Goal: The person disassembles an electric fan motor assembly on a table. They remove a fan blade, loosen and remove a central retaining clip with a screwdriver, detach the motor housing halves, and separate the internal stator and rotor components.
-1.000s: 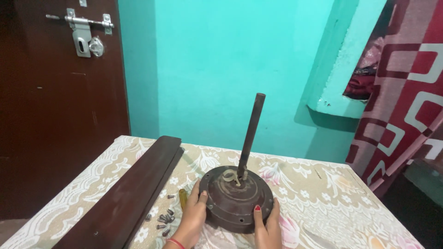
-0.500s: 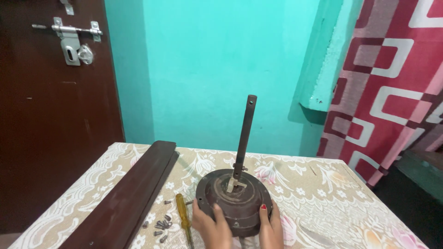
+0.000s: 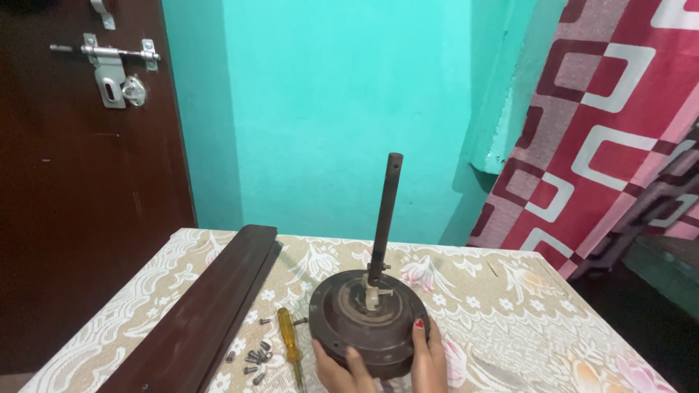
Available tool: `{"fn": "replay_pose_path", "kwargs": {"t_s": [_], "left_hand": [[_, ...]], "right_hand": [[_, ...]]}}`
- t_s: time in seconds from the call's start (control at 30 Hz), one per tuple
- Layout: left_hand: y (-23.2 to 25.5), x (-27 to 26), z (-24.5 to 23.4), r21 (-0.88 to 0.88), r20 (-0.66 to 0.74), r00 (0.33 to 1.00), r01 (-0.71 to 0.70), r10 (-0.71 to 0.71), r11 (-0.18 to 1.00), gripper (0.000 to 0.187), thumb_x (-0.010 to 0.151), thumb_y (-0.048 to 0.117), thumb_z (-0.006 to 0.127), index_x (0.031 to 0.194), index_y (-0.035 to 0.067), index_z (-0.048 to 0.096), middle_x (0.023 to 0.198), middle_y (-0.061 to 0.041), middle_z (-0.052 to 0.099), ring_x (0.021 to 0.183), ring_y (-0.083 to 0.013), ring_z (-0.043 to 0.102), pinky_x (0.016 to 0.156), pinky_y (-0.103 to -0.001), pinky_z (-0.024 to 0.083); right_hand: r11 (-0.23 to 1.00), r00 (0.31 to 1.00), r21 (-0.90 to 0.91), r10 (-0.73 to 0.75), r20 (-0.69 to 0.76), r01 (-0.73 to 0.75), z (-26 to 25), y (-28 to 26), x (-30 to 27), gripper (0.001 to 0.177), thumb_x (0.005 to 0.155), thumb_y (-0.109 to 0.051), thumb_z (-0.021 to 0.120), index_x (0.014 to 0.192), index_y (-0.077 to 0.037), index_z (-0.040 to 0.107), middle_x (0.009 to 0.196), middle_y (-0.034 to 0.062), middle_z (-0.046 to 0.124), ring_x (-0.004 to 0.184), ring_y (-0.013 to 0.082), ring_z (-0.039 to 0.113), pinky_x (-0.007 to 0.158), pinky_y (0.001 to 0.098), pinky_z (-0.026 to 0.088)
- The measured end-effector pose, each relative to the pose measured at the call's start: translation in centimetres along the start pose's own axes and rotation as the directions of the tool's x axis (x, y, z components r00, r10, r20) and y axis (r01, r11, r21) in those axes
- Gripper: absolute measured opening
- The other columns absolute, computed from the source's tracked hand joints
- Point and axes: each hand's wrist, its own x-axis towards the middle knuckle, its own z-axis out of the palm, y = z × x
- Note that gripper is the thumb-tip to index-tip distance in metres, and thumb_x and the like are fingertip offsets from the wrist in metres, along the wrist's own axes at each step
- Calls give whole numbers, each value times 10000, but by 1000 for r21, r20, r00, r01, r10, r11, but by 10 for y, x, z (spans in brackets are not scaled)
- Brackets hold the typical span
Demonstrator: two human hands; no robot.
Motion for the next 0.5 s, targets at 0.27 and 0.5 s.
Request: {"fn": "replay_pose_path", "kwargs": {"t_s": [0.27, 0.5], "left_hand": [[41, 56, -15, 96, 136, 982, 121, -134, 988, 663, 967, 248, 563, 1531, 0, 319, 1503, -267, 389, 1399, -423, 404, 1158, -482, 301], [42, 72, -24, 2, 260, 945, 202, -196, 979, 544, 993, 186, 508, 1507, 31, 422, 1499, -223, 467, 1374, -365, 486, 1149, -459, 374]], "right_hand": [[997, 998, -71, -10, -67, 6, -11, 18, 10, 593, 1018, -309, 498, 1476, 64, 443, 1436, 223, 590, 1300, 271, 566, 1092, 344, 398], [943, 986, -306, -154, -61, 128, -14, 28, 15, 637, 1028, -349, 459, 1513, 55, 370, 1506, 256, 494, 1403, 320, 475, 1152, 369, 320]]}}
